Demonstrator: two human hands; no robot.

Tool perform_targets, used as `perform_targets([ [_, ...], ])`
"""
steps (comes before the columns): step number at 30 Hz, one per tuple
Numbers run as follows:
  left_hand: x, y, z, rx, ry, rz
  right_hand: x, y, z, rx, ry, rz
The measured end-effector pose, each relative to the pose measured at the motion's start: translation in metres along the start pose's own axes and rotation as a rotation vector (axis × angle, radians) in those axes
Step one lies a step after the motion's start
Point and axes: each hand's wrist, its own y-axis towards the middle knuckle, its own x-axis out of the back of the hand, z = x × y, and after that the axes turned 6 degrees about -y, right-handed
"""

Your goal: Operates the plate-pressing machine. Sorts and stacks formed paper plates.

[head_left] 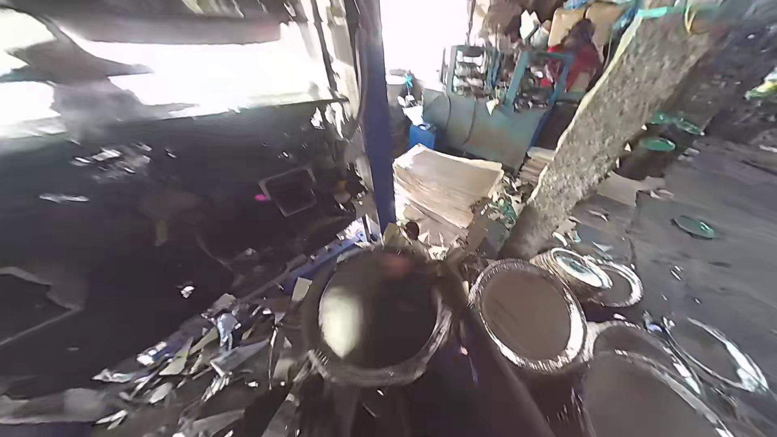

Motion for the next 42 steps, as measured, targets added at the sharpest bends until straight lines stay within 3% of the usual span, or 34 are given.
perform_targets([
  [1, -0.048, 0.019, 0.025, -0.116, 0.012, -0.324, 0.027, 0.0, -0.012, 0.014, 0.001, -0.097],
  [3, -0.065, 0.041, 0.045, -0.069, 0.053, -0.139, 0.098, -0.003, -0.033, -0.088, -0.037, -0.24],
  [7, -0.059, 0.065, 0.073, -0.108, -0.027, -0.065, 0.214, -0.047, -0.091, -0.395, -0.065, -0.688],
  [10, -0.062, 0.078, 0.092, -0.156, -0.141, -0.097, 0.25, -0.091, -0.165, -0.606, -0.237, -0.664],
  [13, -0.069, 0.084, 0.092, -0.258, -0.256, -0.428, 0.22, -0.124, -0.23, -0.897, -0.495, -0.42],
  [15, -0.048, 0.076, 0.076, -0.243, -0.395, -0.41, 0.192, -0.124, -0.223, -1.006, -0.594, -0.364],
  [17, -0.043, 0.076, 0.073, -0.232, -0.516, -0.478, 0.158, -0.113, -0.212, -0.909, -0.674, -0.42],
  [19, -0.039, 0.074, 0.069, -0.219, -0.654, -0.505, 0.122, -0.096, -0.183, -0.746, -0.68, -0.367],
  [26, -0.043, 0.072, 0.032, -0.155, -0.942, -0.379, -0.007, -0.032, -0.103, -0.091, -0.575, 0.19],
  [28, -0.06, 0.073, 0.035, -0.144, -0.92, -0.297, -0.027, -0.031, -0.097, -0.187, -0.608, 0.491],
  [31, -0.07, 0.073, 0.041, -0.066, -0.774, -0.134, -0.035, -0.049, -0.098, -0.591, -0.755, 0.786],
  [35, -0.067, 0.074, 0.038, -0.033, -0.747, -0.104, -0.033, -0.113, -0.144, -0.912, -0.776, 0.858],
  [39, -0.065, 0.082, 0.031, -0.012, -0.681, -0.041, -0.025, -0.175, -0.195, -0.959, -0.614, 0.752],
  [42, -0.068, 0.09, 0.027, -0.031, -0.63, 0.034, -0.023, -0.204, -0.227, -0.958, -0.324, 0.708],
])
